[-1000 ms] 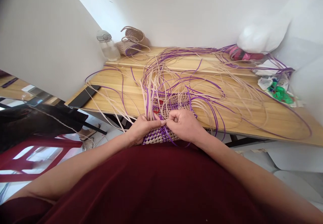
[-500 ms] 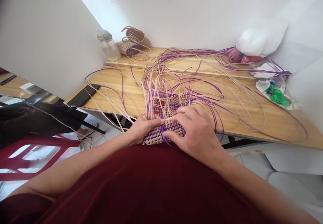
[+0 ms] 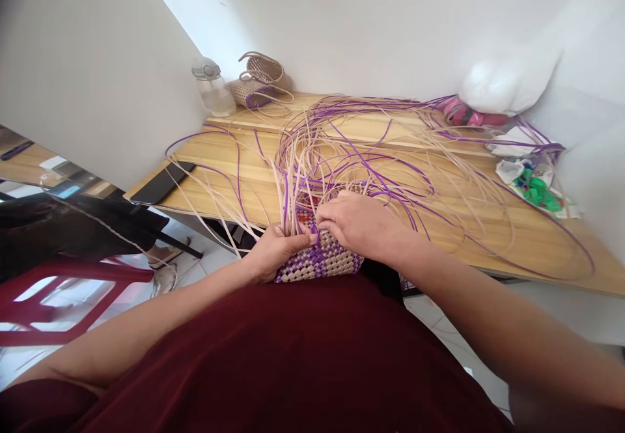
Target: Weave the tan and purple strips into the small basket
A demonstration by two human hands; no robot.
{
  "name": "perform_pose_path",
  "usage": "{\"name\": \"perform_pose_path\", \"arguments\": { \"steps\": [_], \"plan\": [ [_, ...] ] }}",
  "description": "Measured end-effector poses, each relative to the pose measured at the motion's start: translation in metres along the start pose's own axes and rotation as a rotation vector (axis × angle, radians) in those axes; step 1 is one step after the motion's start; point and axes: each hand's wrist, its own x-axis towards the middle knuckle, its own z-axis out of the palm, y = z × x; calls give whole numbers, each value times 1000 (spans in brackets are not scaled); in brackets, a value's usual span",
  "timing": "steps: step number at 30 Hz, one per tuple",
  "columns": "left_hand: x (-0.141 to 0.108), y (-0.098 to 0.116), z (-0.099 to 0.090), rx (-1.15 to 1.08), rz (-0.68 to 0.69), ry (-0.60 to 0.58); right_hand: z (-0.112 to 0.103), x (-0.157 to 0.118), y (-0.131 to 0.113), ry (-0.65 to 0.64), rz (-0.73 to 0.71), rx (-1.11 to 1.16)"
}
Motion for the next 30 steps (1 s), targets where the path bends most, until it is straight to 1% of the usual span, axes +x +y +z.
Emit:
{"name": "perform_pose_path", "arguments": {
  "steps": [2,3,5,7,8,9,12,13,14,16,18,20,22,25,27,29,30],
  "plan": [
    [-1,1,1,-62,-44,14,2,9,5,-71,19,6],
    [-2,1,1,-99,-60,9,4,11,6,-87,24,0],
    [-2,1,2,-147,-61,-26,5,14,5,-98,23,-9],
    [-2,1,2,-140,-40,-47,5,15,4,-104,7,0],
    [-1,1,2,-119,-25,-42,4,15,3,-74,-5,4],
    [-1,1,2,-98,-14,-28,3,14,3,-9,-21,1],
    [1,1,2,-81,-23,-1,-1,8,5,270,-59,-66],
    [1,2,2,-85,-30,-3,-2,5,6,307,-69,-99],
    [0,2,2,-93,-37,-5,-3,1,6,295,-73,-127],
    [0,3,3,-115,-45,-7,-3,-9,7,190,-53,-149],
    [-1,3,3,-123,-50,1,-6,-18,4,88,-1,-131],
    [-2,3,4,-110,-43,13,-13,-26,-4,30,51,-72],
    [-2,3,4,-91,-25,11,-24,-31,-17,-25,60,70],
    [-1,2,4,-64,44,-8,-33,-31,-33,-76,25,405],
    [0,1,3,-43,88,-28,-29,-25,-34,-88,40,600],
    [1,1,2,-22,95,-40,-17,-18,-28,-65,127,702],
    [1,0,2,-10,88,-41,-11,-15,-24,-33,190,720]
  ]
}}
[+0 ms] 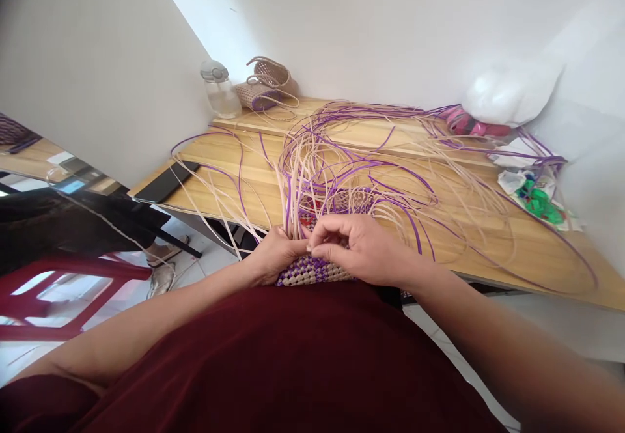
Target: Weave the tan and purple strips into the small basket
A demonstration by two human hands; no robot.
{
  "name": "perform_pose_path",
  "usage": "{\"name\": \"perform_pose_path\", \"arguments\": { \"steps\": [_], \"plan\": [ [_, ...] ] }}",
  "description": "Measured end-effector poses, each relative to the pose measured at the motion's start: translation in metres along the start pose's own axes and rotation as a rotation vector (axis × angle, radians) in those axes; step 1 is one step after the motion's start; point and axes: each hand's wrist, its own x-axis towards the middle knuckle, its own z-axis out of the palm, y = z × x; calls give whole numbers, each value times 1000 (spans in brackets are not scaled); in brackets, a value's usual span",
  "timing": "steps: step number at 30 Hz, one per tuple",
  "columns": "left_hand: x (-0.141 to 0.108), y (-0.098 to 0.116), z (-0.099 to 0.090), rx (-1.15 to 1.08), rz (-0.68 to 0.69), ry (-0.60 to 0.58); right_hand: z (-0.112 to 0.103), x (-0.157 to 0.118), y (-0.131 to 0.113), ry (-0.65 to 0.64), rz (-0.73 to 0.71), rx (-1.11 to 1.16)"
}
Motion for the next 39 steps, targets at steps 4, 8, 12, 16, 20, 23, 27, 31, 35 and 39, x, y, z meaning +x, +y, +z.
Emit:
{"name": "perform_pose_path", "arguments": {
  "steps": [4,8,12,16,20,23,27,31,35,39],
  "plan": [
    [-1,2,-1,12,16,13,4,10,21,197,147,19],
    [-2,4,1,-1,37,1,3,11,19,180,203,-65],
    [-2,6,3,10,46,-19,0,17,8,174,182,-202],
    [-2,7,3,22,66,-41,-7,25,1,59,101,-321],
    [0,4,3,-2,87,-83,-11,28,1,-26,-48,-435],
    [2,1,2,-24,83,-101,-3,29,-4,-12,-107,-534],
    [5,-1,2,52,168,-38,16,35,-19,121,-161,-569],
    [3,4,4,58,317,-2,13,46,-28,64,-198,-236],
    [1,4,4,-23,219,-26,-6,48,-18,-83,-241,-391],
    [1,1,4,-25,113,-11,-9,45,-15,-134,-292,-601]
  ]
}}
